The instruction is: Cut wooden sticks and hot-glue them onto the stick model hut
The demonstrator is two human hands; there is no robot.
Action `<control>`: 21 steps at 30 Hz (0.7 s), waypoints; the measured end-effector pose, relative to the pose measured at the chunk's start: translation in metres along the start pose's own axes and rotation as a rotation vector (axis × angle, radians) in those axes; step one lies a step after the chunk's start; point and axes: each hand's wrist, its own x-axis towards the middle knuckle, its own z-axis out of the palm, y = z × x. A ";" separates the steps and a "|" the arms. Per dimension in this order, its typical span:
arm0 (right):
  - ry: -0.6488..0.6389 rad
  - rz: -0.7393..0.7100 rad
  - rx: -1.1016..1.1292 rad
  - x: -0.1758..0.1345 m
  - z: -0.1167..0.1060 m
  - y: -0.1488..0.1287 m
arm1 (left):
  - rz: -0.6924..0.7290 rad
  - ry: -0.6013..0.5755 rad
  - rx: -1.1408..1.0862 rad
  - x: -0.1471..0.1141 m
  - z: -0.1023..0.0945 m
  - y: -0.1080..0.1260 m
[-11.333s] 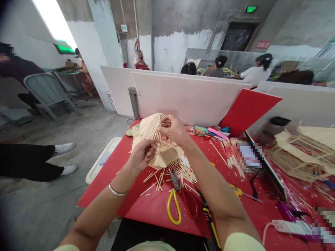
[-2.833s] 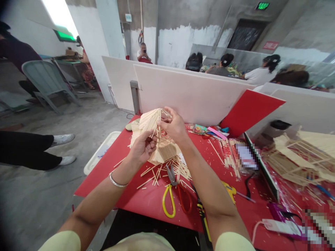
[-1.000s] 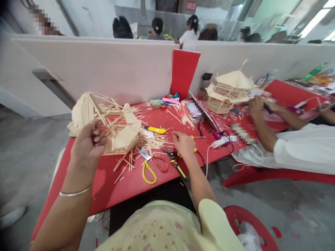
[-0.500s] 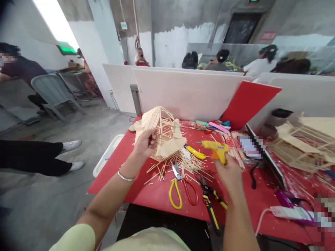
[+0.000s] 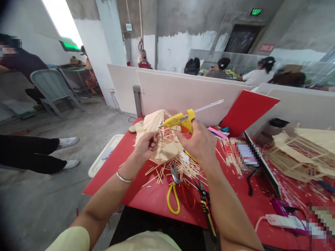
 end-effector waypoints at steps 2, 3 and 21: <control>0.022 0.001 -0.046 0.000 0.003 0.000 | 0.006 -0.003 0.001 0.000 -0.001 0.000; 0.027 0.003 -0.062 0.000 0.003 0.000 | 0.007 -0.005 0.002 0.000 -0.001 0.000; -0.069 0.302 -0.076 -0.052 -0.005 0.056 | -0.097 -0.057 0.012 -0.040 -0.005 -0.011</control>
